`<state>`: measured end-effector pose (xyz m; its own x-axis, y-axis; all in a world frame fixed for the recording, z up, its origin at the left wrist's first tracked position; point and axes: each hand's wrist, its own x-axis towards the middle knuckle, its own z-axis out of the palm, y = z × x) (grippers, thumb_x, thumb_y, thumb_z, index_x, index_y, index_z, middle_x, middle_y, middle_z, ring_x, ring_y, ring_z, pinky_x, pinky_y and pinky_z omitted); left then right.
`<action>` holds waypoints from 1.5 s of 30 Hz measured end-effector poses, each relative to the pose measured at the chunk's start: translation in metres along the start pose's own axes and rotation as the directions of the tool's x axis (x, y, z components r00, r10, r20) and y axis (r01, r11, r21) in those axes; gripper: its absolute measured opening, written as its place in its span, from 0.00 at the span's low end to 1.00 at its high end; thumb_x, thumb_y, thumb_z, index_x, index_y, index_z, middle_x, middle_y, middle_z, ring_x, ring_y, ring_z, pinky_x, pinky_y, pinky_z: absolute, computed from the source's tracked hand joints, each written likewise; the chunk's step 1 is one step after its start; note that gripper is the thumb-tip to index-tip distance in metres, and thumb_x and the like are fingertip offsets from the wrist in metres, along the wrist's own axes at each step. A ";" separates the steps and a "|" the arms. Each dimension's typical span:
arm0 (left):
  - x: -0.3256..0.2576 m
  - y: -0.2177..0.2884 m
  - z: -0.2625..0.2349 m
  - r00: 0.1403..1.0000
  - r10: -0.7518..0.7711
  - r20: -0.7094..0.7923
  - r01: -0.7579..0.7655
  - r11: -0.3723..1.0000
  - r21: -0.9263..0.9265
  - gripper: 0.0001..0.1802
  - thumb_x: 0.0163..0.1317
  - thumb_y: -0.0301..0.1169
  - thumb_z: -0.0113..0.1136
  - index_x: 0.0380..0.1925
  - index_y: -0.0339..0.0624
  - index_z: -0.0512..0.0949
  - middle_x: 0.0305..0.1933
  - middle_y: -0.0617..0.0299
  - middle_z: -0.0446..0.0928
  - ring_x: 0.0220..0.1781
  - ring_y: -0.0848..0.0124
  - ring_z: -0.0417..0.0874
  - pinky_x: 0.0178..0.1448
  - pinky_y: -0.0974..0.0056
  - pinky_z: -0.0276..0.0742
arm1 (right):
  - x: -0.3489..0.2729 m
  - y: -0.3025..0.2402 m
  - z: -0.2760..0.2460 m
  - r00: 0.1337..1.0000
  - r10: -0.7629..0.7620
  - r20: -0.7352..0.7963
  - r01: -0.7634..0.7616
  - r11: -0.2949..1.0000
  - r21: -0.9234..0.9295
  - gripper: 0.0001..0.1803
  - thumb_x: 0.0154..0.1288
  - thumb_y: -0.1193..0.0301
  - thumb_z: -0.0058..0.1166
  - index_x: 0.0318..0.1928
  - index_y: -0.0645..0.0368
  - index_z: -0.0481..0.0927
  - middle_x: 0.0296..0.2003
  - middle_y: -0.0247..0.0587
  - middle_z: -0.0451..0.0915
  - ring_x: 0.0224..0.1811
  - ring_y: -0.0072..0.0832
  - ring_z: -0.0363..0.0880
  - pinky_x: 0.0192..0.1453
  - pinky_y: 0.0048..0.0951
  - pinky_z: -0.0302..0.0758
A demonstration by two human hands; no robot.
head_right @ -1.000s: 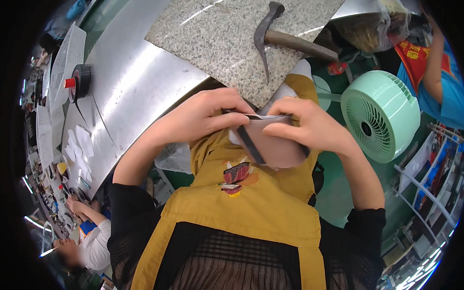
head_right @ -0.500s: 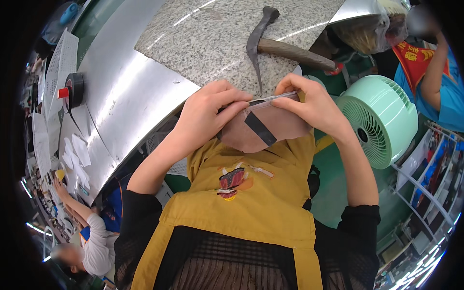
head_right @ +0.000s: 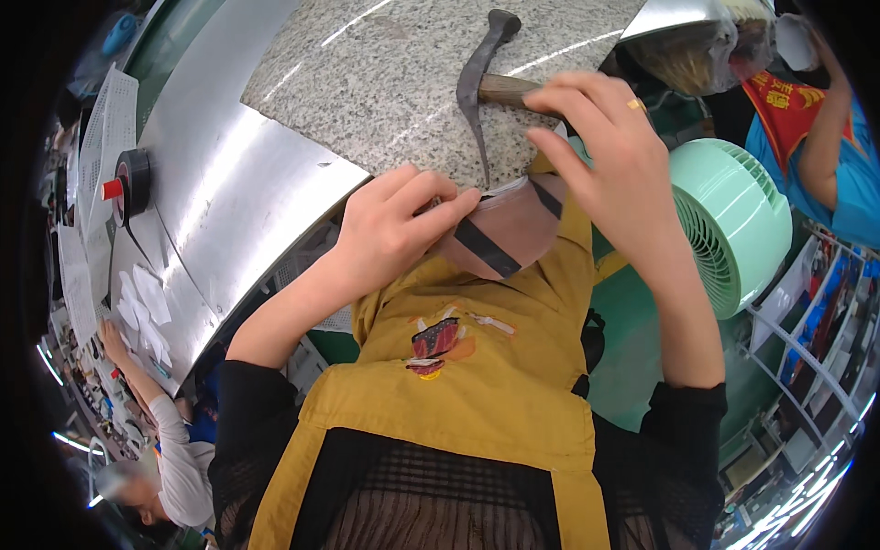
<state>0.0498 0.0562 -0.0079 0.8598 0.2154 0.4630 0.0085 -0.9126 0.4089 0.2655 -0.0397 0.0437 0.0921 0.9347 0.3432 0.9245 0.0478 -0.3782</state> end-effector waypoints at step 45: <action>-0.006 -0.010 -0.004 0.991 -0.119 0.055 0.128 0.970 -0.205 0.13 0.49 0.25 0.65 0.37 0.46 0.80 0.35 0.66 0.74 0.37 0.64 0.75 0.42 0.62 0.69 | -0.030 -0.056 -0.028 0.840 0.192 0.507 -0.377 0.880 0.291 0.19 0.65 0.77 0.47 0.57 0.63 0.70 0.43 0.54 0.79 0.43 0.51 0.80 0.45 0.34 0.75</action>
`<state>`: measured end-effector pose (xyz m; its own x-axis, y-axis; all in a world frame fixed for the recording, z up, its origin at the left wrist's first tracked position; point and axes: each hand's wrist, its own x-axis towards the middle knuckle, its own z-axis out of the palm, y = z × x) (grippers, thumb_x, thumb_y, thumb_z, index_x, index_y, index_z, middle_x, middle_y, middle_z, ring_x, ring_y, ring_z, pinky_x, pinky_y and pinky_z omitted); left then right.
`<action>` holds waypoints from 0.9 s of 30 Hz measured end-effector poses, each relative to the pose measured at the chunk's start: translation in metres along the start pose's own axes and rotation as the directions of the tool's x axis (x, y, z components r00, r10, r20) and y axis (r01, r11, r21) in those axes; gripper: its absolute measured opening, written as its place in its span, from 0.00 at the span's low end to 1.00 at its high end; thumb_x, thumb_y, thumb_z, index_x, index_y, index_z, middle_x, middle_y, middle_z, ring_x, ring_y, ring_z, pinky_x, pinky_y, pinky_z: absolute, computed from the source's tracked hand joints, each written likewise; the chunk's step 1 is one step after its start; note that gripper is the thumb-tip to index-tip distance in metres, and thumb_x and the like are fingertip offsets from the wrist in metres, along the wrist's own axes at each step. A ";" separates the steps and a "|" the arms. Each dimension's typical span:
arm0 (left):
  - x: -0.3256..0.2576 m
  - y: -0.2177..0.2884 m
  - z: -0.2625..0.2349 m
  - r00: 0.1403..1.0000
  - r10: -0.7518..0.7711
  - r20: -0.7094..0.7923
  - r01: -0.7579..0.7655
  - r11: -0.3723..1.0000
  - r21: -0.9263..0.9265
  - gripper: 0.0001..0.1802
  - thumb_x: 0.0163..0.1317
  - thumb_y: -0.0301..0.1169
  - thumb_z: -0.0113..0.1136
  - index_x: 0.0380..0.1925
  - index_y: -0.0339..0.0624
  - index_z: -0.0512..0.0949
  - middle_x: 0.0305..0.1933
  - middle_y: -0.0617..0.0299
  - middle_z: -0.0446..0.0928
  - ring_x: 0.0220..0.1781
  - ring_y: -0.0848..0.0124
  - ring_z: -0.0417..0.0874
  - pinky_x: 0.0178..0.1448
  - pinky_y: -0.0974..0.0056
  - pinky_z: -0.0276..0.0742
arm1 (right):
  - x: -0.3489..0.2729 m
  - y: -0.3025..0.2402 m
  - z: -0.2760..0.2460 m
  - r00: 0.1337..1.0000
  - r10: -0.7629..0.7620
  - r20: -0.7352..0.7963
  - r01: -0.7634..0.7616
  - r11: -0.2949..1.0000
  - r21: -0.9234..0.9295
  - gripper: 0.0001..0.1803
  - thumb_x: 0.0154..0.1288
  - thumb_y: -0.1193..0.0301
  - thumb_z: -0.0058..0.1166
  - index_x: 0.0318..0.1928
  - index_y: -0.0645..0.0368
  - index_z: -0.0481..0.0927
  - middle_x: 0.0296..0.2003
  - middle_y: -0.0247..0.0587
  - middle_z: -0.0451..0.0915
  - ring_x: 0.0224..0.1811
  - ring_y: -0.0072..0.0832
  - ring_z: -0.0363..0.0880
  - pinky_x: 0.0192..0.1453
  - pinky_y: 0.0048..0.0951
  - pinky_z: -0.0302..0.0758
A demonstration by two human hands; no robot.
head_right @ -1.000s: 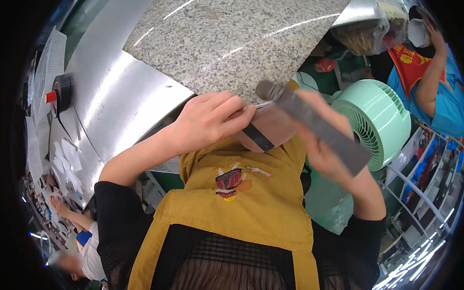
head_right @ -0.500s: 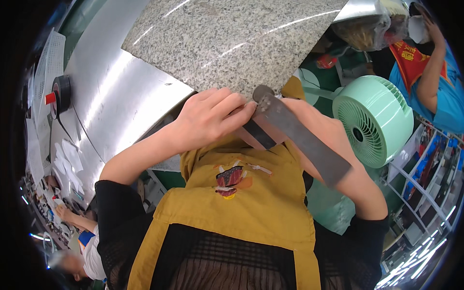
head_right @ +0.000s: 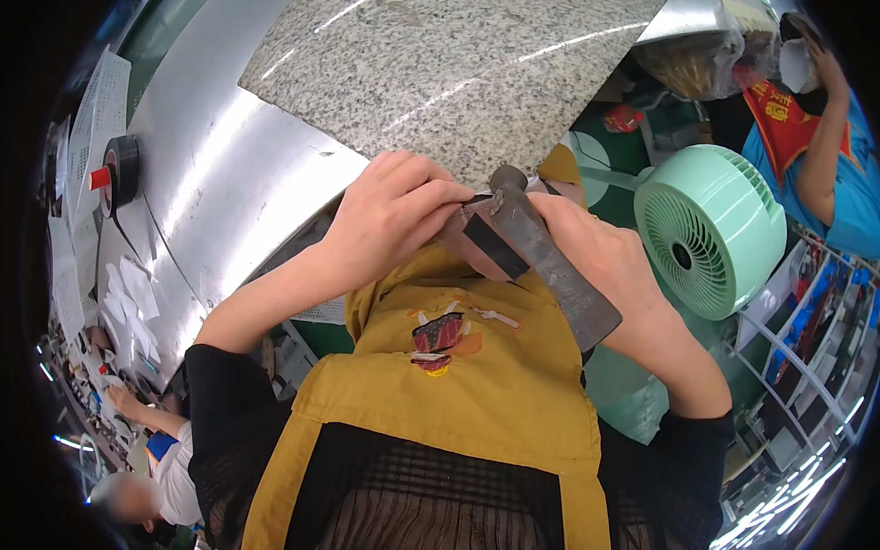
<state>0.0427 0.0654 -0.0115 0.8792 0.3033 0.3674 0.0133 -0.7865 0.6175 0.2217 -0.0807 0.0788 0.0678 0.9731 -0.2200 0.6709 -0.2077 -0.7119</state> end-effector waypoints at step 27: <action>-0.003 -0.002 0.003 0.966 0.260 -0.010 -0.249 0.936 0.247 0.20 0.44 0.30 0.57 0.41 0.42 0.77 0.35 0.63 0.69 0.36 0.66 0.73 0.43 0.62 0.71 | 0.004 0.003 0.003 0.994 -0.111 0.008 0.111 0.994 0.008 0.15 0.69 0.77 0.41 0.54 0.68 0.69 0.35 0.46 0.77 0.31 0.29 0.75 0.38 0.25 0.70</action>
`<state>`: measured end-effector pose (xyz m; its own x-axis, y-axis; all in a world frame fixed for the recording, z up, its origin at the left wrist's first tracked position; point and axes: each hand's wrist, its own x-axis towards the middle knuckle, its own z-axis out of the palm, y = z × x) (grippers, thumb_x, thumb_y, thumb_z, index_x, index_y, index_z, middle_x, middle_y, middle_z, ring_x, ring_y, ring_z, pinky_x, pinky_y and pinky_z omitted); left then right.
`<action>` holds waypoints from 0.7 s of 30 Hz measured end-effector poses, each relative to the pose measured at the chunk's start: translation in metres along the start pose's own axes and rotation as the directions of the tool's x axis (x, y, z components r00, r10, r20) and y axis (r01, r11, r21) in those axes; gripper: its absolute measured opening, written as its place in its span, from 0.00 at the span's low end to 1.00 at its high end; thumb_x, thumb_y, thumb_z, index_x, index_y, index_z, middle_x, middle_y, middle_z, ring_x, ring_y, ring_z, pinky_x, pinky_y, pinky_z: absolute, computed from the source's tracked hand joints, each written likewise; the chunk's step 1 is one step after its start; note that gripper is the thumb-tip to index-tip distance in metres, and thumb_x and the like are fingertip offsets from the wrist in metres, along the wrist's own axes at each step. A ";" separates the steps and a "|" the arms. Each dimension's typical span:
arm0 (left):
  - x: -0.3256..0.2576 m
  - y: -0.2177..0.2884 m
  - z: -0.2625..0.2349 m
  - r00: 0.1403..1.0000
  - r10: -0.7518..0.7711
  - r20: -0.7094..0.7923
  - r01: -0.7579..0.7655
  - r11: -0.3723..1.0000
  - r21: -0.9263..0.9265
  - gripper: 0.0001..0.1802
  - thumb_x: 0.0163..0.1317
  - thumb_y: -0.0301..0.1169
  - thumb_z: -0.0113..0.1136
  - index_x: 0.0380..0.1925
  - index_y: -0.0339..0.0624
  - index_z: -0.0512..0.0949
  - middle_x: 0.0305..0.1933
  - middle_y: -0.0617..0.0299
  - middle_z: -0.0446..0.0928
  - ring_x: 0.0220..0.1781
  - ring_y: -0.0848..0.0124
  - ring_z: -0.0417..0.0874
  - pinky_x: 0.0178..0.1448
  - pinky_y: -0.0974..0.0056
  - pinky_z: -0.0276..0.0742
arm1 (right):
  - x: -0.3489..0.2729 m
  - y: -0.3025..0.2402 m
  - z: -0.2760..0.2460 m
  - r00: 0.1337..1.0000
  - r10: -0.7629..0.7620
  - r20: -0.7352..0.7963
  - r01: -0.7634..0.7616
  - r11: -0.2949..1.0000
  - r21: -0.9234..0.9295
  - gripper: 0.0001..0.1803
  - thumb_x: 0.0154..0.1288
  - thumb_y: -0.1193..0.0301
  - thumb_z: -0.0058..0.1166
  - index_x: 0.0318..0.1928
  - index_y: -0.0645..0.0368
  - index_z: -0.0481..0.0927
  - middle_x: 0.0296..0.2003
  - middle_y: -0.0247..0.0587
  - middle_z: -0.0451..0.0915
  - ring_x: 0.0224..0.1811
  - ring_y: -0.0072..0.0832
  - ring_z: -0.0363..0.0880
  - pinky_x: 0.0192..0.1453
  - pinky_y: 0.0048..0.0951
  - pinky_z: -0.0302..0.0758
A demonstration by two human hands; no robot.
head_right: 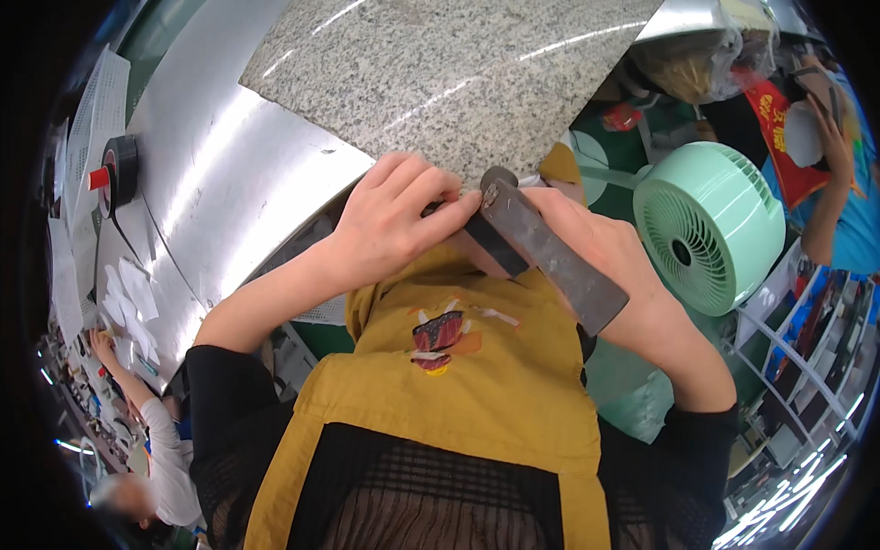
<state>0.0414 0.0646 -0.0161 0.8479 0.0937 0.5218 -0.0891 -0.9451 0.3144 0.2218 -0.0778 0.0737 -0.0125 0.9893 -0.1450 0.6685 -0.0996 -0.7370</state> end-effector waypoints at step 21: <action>-0.004 0.001 -0.005 0.999 -0.015 -0.029 0.016 0.998 0.056 0.12 0.46 0.29 0.61 0.35 0.47 0.78 0.33 0.68 0.71 0.40 0.69 0.73 0.57 0.57 0.70 | 0.001 -0.010 -0.003 0.999 -0.027 -0.031 0.026 0.999 -0.022 0.14 0.66 0.78 0.46 0.52 0.67 0.70 0.36 0.48 0.76 0.33 0.38 0.75 0.40 0.30 0.71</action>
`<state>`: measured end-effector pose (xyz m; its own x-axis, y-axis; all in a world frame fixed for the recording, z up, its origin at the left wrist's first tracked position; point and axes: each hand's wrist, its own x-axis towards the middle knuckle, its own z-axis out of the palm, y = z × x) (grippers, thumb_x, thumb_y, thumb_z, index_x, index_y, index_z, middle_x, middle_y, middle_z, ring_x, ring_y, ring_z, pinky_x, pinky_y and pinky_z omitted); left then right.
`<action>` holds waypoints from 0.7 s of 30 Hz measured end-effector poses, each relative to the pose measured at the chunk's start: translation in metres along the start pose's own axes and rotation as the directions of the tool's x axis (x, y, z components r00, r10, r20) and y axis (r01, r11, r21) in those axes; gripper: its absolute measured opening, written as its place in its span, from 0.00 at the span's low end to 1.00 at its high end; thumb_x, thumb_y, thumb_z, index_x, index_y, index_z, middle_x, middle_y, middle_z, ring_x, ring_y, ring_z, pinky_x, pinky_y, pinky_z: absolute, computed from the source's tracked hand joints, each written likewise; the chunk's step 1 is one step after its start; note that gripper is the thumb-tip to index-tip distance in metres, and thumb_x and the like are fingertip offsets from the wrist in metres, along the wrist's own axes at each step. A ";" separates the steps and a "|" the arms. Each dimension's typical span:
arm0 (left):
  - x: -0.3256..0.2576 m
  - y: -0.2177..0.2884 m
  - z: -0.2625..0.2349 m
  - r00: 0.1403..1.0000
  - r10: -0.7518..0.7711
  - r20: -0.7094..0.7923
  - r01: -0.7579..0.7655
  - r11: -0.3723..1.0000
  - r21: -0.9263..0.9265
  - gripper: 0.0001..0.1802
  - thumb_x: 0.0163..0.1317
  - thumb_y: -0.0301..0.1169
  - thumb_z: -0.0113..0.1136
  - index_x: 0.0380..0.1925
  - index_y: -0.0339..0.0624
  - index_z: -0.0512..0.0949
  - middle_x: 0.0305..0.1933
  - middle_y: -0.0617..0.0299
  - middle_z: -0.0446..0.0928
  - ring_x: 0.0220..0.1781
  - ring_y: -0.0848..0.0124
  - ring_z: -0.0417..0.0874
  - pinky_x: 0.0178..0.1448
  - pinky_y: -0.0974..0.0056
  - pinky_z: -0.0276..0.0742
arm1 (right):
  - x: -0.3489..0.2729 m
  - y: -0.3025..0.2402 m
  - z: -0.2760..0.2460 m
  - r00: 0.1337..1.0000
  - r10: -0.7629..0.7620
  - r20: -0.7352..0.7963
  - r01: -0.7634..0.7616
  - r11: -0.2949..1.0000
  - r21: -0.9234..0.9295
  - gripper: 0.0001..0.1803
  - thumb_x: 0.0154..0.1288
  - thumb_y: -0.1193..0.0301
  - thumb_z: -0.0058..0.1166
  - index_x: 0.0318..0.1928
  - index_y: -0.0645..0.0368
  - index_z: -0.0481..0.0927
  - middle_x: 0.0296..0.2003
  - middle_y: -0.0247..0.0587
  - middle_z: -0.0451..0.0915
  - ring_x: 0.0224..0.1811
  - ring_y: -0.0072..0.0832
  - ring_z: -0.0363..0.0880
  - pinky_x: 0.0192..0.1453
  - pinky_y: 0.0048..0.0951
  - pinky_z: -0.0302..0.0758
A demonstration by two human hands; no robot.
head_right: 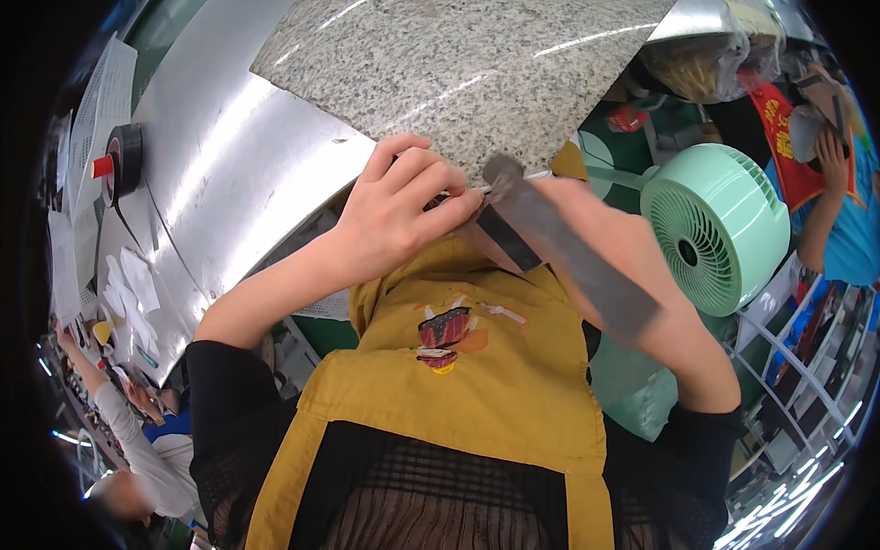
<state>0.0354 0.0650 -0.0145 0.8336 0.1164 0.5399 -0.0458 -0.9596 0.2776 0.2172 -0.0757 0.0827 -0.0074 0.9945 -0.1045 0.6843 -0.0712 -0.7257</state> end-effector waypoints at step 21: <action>-0.008 -0.003 -0.002 1.000 -0.009 -0.016 0.009 1.000 0.025 0.11 0.44 0.29 0.61 0.32 0.48 0.78 0.33 0.69 0.71 0.41 0.69 0.73 0.59 0.54 0.69 | 0.001 -0.013 0.000 0.983 0.171 0.071 -0.175 0.984 0.040 0.19 0.62 0.81 0.47 0.55 0.65 0.70 0.46 0.56 0.78 0.46 0.50 0.79 0.47 0.30 0.74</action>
<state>0.0279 0.0676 -0.0176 0.8249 0.1292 0.5504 -0.0240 -0.9647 0.2624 0.2084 -0.0739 0.0923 0.0585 0.9596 -0.2753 0.6451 -0.2468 -0.7231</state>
